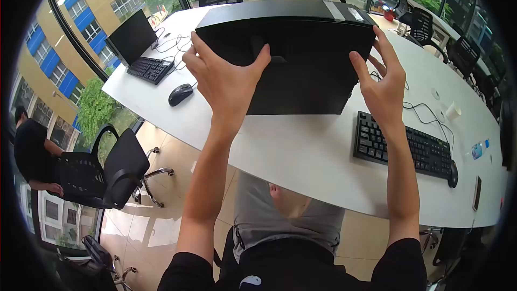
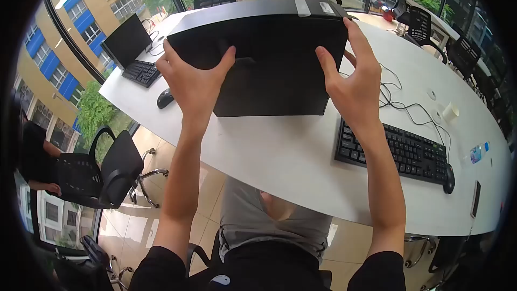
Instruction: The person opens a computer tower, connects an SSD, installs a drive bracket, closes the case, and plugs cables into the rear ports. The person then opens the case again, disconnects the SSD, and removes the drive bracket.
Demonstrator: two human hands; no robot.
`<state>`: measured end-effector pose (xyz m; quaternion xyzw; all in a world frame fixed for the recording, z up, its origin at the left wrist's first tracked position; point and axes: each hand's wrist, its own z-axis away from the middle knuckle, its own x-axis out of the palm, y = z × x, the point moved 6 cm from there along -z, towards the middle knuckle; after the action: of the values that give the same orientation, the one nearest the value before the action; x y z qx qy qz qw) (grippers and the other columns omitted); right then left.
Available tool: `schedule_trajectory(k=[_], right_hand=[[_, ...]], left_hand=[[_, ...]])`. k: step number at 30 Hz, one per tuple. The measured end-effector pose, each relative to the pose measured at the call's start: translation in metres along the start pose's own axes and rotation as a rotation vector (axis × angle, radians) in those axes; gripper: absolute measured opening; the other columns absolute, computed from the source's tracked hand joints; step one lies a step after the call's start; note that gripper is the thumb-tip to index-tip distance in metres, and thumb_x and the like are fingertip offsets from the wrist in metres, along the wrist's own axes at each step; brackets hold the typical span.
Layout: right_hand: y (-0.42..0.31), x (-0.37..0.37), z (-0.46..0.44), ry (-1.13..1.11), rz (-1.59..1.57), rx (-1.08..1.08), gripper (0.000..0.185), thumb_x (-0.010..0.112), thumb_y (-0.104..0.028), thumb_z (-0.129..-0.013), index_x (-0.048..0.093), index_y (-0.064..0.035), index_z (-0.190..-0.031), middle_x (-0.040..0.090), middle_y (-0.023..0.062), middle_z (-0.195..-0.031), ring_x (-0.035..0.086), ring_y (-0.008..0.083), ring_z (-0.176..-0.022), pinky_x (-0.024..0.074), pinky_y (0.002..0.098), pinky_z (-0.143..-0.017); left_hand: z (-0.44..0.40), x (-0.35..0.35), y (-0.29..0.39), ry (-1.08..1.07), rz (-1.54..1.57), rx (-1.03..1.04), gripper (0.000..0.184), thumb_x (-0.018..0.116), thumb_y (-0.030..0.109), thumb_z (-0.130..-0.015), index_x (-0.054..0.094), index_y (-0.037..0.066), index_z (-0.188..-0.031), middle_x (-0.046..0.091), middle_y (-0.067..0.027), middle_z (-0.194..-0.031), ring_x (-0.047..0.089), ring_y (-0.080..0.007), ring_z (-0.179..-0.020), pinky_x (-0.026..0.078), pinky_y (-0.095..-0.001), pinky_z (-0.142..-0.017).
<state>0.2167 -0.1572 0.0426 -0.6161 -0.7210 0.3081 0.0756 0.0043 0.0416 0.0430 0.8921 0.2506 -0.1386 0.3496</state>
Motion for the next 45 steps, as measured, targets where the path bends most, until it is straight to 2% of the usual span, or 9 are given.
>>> schedule_trajectory(k=[5,12,20,21,23,26,31,36,45], right_hand=[[0.0,-0.008,0.0,-0.014,-0.047,0.039,0.061,0.078,-0.02,-0.094,0.056,0.0043,-0.145,0.06,0.0245,-0.144,0.061,0.0363,-0.132,0.0563,0.0451,-0.103],[-0.017,-0.024,0.003,-0.031,0.089,-0.092,0.047,0.081,-0.019,-0.089,0.069,-0.0032,-0.131,0.066,0.0192,-0.14,0.069,0.0301,-0.119,0.0565,0.0387,-0.095],[-0.068,-0.049,0.046,-0.192,0.227,-0.319,0.031,0.079,0.009,-0.081,0.075,0.0024,-0.111,0.072,0.0128,-0.091,0.068,0.0226,-0.077,0.0535,0.0302,-0.07],[-0.07,-0.053,0.054,-0.189,0.242,-0.377,0.032,0.079,0.01,-0.08,0.075,0.0034,-0.11,0.072,0.0134,-0.088,0.067,0.0229,-0.074,0.053,0.0297,-0.067],[-0.072,-0.062,0.072,-0.259,0.205,-0.447,0.035,0.079,0.011,-0.073,0.074,0.007,-0.107,0.07,0.0162,-0.085,0.068,0.029,-0.072,0.0544,0.0349,-0.063],[-0.073,-0.067,0.104,-0.315,0.175,-0.515,0.038,0.076,0.01,-0.063,0.072,0.0056,-0.101,0.07,0.0152,-0.084,0.069,0.0318,-0.073,0.0543,0.0369,-0.062],[-0.065,-0.07,0.166,-0.393,0.193,-0.476,0.032,0.074,0.008,-0.062,0.072,0.0012,-0.093,0.074,0.0137,-0.091,0.073,0.0308,-0.079,0.0544,0.0343,-0.059],[-0.053,-0.069,0.21,-0.41,0.218,-0.437,0.033,0.077,0.005,-0.063,0.074,-0.0016,-0.095,0.075,0.0119,-0.093,0.074,0.0298,-0.084,0.055,0.0333,-0.059],[-0.035,-0.062,0.243,-0.565,0.216,-0.272,0.042,0.083,0.002,-0.058,0.075,-0.0062,-0.098,0.071,0.0095,-0.105,0.067,0.0323,-0.096,0.053,0.0365,-0.069]], left_hand=[[0.006,-0.004,0.004,0.01,-0.03,-0.016,0.124,0.092,0.052,-0.069,0.029,-0.017,-0.151,0.042,-0.0266,-0.131,0.05,-0.0388,-0.121,0.05,-0.0432,-0.098],[0.044,-0.027,-0.009,0.174,0.217,0.152,0.126,0.101,0.031,-0.064,0.025,-0.013,-0.155,0.04,-0.0263,-0.131,0.049,-0.0393,-0.121,0.049,-0.0506,-0.099],[0.084,-0.065,-0.035,0.031,0.356,0.192,0.121,0.098,0.013,-0.071,0.021,0.002,-0.163,0.043,-0.0145,-0.139,0.05,-0.0281,-0.127,0.05,-0.0474,-0.108],[0.089,-0.065,-0.046,0.012,0.463,0.195,0.124,0.096,0.028,-0.076,0.014,-0.006,-0.163,0.041,-0.0151,-0.134,0.048,-0.0304,-0.124,0.047,-0.0516,-0.108],[0.107,-0.072,-0.065,0.027,0.685,0.157,0.101,0.075,0.037,-0.098,0.011,-0.007,-0.163,0.044,-0.0172,-0.133,0.052,-0.0306,-0.122,0.046,-0.0508,-0.111],[0.138,-0.088,-0.077,-0.027,0.559,0.286,0.082,0.03,0.051,-0.112,0.001,-0.007,-0.163,0.047,-0.0216,-0.134,0.054,-0.0317,-0.124,0.045,-0.0526,-0.112],[0.207,-0.102,-0.119,-0.046,0.44,0.211,0.08,0.027,0.056,-0.112,0.009,-0.001,-0.165,0.053,-0.0241,-0.142,0.059,-0.0337,-0.126,0.047,-0.0469,-0.106],[0.254,-0.1,-0.152,-0.145,0.553,0.131,0.076,0.043,0.053,-0.109,0.02,0.003,-0.162,0.053,-0.025,-0.144,0.051,-0.0454,-0.139,0.04,-0.0596,-0.117],[0.28,-0.101,-0.177,-0.239,0.479,0.316,0.062,0.059,0.04,-0.106,0.036,0.003,-0.152,0.061,-0.0254,-0.136,0.061,-0.0479,-0.128,0.052,-0.0559,-0.108]])
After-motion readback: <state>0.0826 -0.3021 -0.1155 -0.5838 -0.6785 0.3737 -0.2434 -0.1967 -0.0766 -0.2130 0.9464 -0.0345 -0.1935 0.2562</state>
